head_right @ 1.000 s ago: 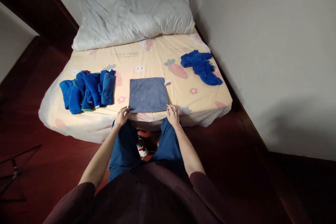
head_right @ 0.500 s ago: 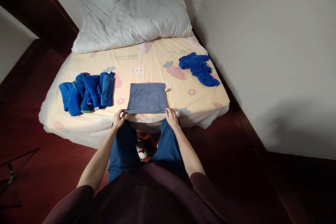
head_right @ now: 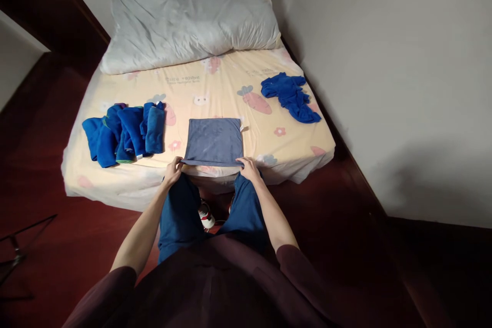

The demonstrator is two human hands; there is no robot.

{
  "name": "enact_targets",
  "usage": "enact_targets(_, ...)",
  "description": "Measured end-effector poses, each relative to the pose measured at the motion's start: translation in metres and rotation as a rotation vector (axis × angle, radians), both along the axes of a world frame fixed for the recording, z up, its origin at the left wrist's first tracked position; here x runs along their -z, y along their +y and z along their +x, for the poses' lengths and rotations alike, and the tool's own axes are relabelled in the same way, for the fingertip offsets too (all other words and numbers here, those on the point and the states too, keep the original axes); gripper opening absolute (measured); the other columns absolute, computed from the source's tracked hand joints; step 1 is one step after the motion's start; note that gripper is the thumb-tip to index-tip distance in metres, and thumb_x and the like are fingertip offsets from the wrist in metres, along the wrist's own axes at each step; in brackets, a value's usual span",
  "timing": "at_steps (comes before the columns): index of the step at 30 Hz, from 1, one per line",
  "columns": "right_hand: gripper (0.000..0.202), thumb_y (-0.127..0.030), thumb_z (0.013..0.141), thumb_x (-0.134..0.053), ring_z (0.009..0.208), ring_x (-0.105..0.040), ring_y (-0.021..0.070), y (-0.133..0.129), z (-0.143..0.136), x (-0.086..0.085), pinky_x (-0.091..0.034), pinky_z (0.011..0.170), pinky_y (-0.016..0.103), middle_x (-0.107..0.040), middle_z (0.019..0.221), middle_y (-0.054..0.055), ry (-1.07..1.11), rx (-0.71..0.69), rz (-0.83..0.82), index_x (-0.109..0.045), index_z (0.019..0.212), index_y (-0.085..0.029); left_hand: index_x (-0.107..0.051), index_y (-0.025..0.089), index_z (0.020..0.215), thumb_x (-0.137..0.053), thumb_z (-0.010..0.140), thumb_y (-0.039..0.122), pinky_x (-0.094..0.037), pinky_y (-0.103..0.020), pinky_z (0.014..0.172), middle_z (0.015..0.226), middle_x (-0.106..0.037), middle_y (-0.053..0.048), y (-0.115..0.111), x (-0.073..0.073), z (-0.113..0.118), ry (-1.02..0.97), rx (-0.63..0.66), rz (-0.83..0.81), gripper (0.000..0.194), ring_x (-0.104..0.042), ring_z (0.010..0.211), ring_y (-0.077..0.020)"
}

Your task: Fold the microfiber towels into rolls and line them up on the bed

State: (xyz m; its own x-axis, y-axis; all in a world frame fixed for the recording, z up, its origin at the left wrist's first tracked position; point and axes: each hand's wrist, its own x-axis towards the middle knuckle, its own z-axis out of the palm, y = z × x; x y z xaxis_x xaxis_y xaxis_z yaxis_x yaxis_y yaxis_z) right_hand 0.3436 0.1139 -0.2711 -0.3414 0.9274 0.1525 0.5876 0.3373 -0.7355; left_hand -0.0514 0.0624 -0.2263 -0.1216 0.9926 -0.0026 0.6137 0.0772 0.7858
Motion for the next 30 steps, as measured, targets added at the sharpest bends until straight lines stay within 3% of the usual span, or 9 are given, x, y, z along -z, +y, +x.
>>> enact_targets(7,0.026,-0.022,0.087,-0.059,0.102,-0.073,0.0240,0.002,0.002,0.006,-0.057,0.099,0.040,-0.078,0.107,0.009,0.100,0.098,-0.056,-0.077,0.105,-0.021,-0.060,0.022,0.108,-0.047,0.092,0.039,-0.055,-0.038,0.086,0.095,-0.073,-0.010,0.005,0.011,-0.001,0.019,-0.064,0.023,0.027,-0.071,0.091,-0.0261)
enact_targets(10,0.032,-0.041,0.091,-0.060,0.092,-0.073,0.0253,0.004,0.004,0.011,-0.059,0.089,0.038,-0.079,0.101,0.011,0.138,0.194,-0.097,-0.076,0.108,-0.018,-0.062,0.021,0.109,-0.049,0.090,0.040,-0.055,-0.037,0.085,0.091,-0.072,-0.010,0.007,0.013,-0.002,0.009,-0.079,0.032,0.029,-0.071,0.091,-0.0261)
enact_targets(13,0.040,-0.049,0.093,-0.056,0.081,-0.072,0.0245,0.006,0.005,0.013,-0.059,0.080,0.036,-0.078,0.094,0.011,0.168,0.242,-0.118,-0.075,0.106,-0.016,-0.063,0.021,0.110,-0.052,0.087,0.039,-0.056,-0.037,0.083,0.087,-0.072,-0.008,0.009,0.015,-0.004,-0.008,-0.045,-0.001,0.031,-0.071,0.087,-0.0251)
enact_targets(19,0.044,-0.053,0.095,-0.050,0.071,-0.067,0.0217,0.014,-0.001,0.015,-0.056,0.072,0.032,-0.074,0.080,0.008,0.141,0.297,-0.108,-0.074,0.099,-0.016,-0.066,0.018,0.105,-0.058,0.081,0.043,-0.059,-0.039,0.084,0.094,-0.073,-0.010,0.020,0.014,-0.008,-0.077,0.037,-0.047,0.036,-0.071,0.091,-0.0255)
enact_targets(23,0.042,-0.051,0.097,-0.050,0.074,-0.069,0.0245,0.017,-0.006,0.014,-0.057,0.075,0.035,-0.074,0.083,0.010,0.105,0.317,-0.109,-0.074,0.098,-0.017,-0.065,0.017,0.111,-0.063,0.080,0.052,-0.061,-0.039,0.082,0.097,-0.073,-0.011,0.026,0.014,-0.010,-0.159,0.058,-0.064,0.047,-0.072,0.092,-0.0254)
enact_targets(27,0.041,-0.051,0.098,-0.049,0.078,-0.071,0.0261,0.019,-0.008,0.014,-0.057,0.079,0.036,-0.076,0.086,0.011,0.070,0.345,-0.109,-0.073,0.098,-0.018,-0.063,0.016,0.118,-0.077,0.066,0.059,-0.060,-0.041,0.084,0.098,-0.072,-0.010,0.028,0.018,-0.014,-0.217,0.090,-0.112,0.069,-0.072,0.090,-0.0260)
enact_targets(30,0.041,-0.052,0.098,-0.049,0.077,-0.070,0.0256,0.019,-0.008,0.013,-0.057,0.080,0.035,-0.076,0.085,0.011,0.056,0.358,-0.097,-0.073,0.096,-0.020,-0.062,0.017,0.115,-0.081,0.060,0.059,-0.060,-0.041,0.083,0.092,-0.072,-0.009,0.030,0.022,-0.016,-0.232,0.065,-0.146,0.072,-0.073,0.088,-0.0264)
